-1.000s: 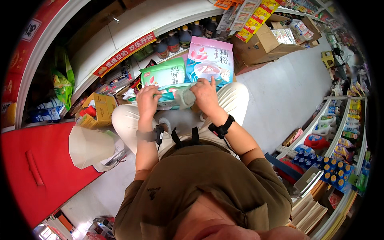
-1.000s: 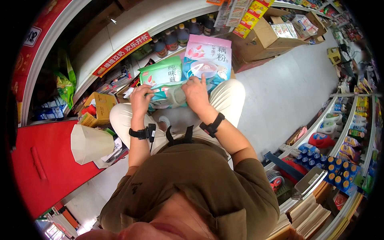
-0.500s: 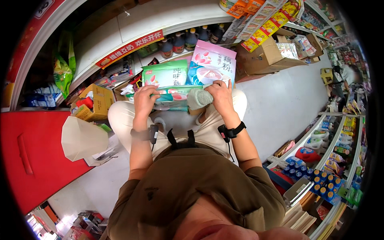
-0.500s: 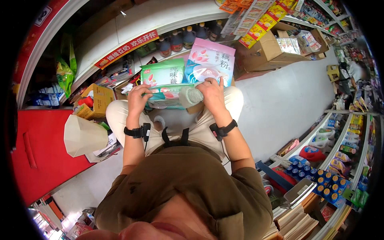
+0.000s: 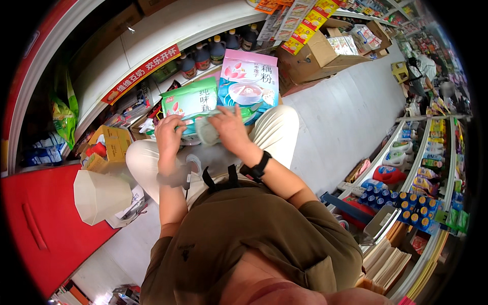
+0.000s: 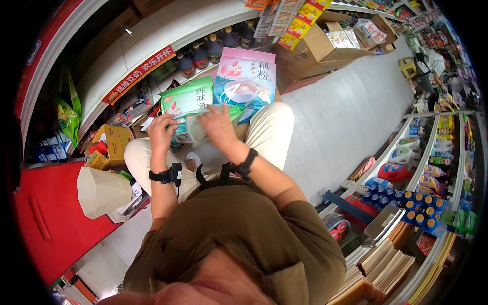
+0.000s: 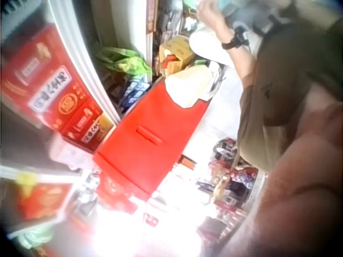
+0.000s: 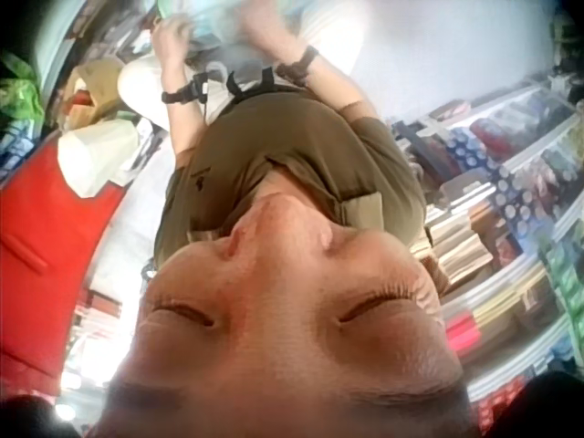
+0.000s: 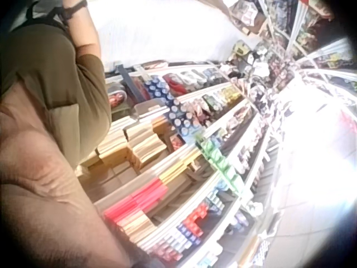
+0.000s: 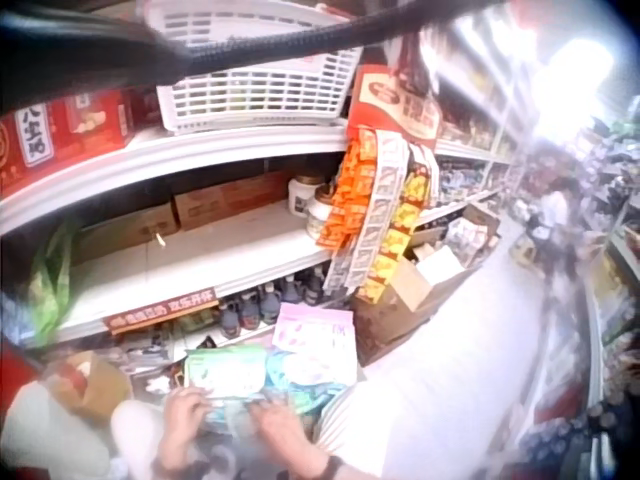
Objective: The person wipes multiple bags of powdered food with a cloth while sitting on the floor in front of a shelf.
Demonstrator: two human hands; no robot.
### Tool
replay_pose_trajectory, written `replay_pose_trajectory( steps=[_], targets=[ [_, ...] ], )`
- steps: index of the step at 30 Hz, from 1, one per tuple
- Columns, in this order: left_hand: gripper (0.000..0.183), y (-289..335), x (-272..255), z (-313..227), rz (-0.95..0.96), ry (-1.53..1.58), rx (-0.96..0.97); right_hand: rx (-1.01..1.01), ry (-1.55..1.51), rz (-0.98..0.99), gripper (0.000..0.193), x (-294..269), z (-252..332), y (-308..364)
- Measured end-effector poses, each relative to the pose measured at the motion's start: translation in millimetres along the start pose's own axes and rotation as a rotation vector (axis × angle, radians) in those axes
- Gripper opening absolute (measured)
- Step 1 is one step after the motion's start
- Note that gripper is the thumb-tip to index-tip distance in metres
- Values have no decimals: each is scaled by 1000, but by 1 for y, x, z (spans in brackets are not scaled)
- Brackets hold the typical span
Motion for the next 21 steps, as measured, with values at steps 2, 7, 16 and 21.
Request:
replay_pose_trajectory(
  steps=[2,7,16,21],
  targets=[
    [12,2,-3,3,-11,28,-16,-4,-65,-10,45,6,11,-4],
    [13,7,-8,12,-20,39,-57,58,-25,-32,46,-11,-8,-3],
    [12,1,0,5,-29,62,-15,163,128,-126,34,-51,-73,11],
    [12,3,1,5,-40,41,4,58,75,-60,51,-24,-31,6]
  ],
)
Point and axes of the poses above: each hand's wrist, its own y-axis away from the middle knuckle, its own x-axis out of the palm, z = x × y, the point moved 6 cm from there along -y, towards the middle knuckle, and after that the axes turned 11 degrees about x, right-handed, at the moved point
